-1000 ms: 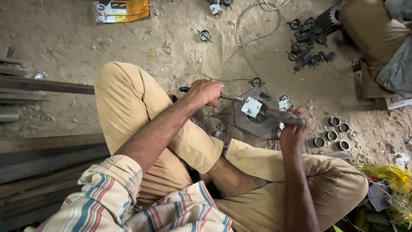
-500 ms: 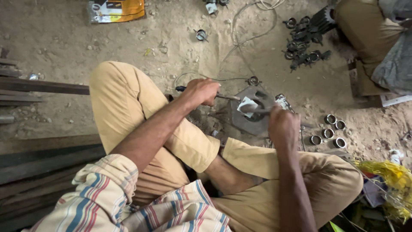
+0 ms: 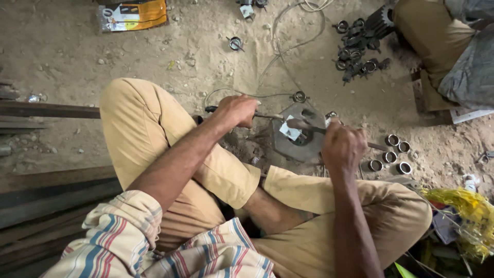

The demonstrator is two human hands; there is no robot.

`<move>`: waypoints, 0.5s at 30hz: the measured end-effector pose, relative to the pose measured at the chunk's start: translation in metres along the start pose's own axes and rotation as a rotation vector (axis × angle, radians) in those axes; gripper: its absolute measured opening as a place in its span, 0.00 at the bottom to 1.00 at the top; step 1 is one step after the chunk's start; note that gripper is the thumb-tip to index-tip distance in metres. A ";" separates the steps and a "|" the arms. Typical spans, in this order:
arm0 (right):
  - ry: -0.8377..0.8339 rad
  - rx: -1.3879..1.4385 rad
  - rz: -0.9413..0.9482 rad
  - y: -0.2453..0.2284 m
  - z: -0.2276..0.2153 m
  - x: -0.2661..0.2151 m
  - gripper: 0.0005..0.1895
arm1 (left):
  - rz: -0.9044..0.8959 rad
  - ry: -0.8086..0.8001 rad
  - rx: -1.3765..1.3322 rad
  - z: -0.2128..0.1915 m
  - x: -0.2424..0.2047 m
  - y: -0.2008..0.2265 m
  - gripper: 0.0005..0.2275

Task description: The person sits on the ground and uses a hammer to strike a small metal piece placed on an anvil. They repeatedly hit the metal piece, then use pliers to hold and adjust it before continuing to hammer it.

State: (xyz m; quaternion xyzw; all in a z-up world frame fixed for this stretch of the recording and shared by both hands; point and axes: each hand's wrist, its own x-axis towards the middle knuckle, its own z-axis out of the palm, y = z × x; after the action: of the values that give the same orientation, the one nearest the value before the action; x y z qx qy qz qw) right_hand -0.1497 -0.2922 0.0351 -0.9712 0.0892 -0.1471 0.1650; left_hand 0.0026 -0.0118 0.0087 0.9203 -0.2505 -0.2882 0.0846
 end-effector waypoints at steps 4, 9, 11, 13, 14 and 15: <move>0.145 0.498 0.074 -0.003 0.013 -0.017 0.23 | 0.094 0.096 -0.034 0.004 -0.009 -0.007 0.08; 0.032 -0.087 0.019 -0.006 0.007 -0.008 0.32 | 0.020 -0.051 -0.029 -0.009 -0.011 0.002 0.11; 0.015 0.066 0.164 -0.008 -0.001 -0.003 0.31 | 0.009 -0.082 -0.039 -0.012 -0.013 0.002 0.13; 0.147 0.301 0.225 -0.008 -0.011 -0.001 0.31 | 0.019 -0.095 -0.013 -0.012 -0.013 0.002 0.14; 0.176 0.444 0.229 -0.010 -0.015 -0.002 0.32 | 0.018 -0.085 -0.024 -0.011 -0.014 0.003 0.14; 0.209 0.589 0.234 -0.013 -0.018 -0.003 0.33 | 0.017 -0.072 -0.030 -0.011 -0.014 0.003 0.14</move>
State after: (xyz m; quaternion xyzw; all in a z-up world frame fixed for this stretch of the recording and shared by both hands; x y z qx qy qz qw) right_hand -0.1568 -0.2849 0.0547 -0.8447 0.1700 -0.2455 0.4441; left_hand -0.0021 -0.0068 0.0253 0.9058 -0.2569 -0.3242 0.0918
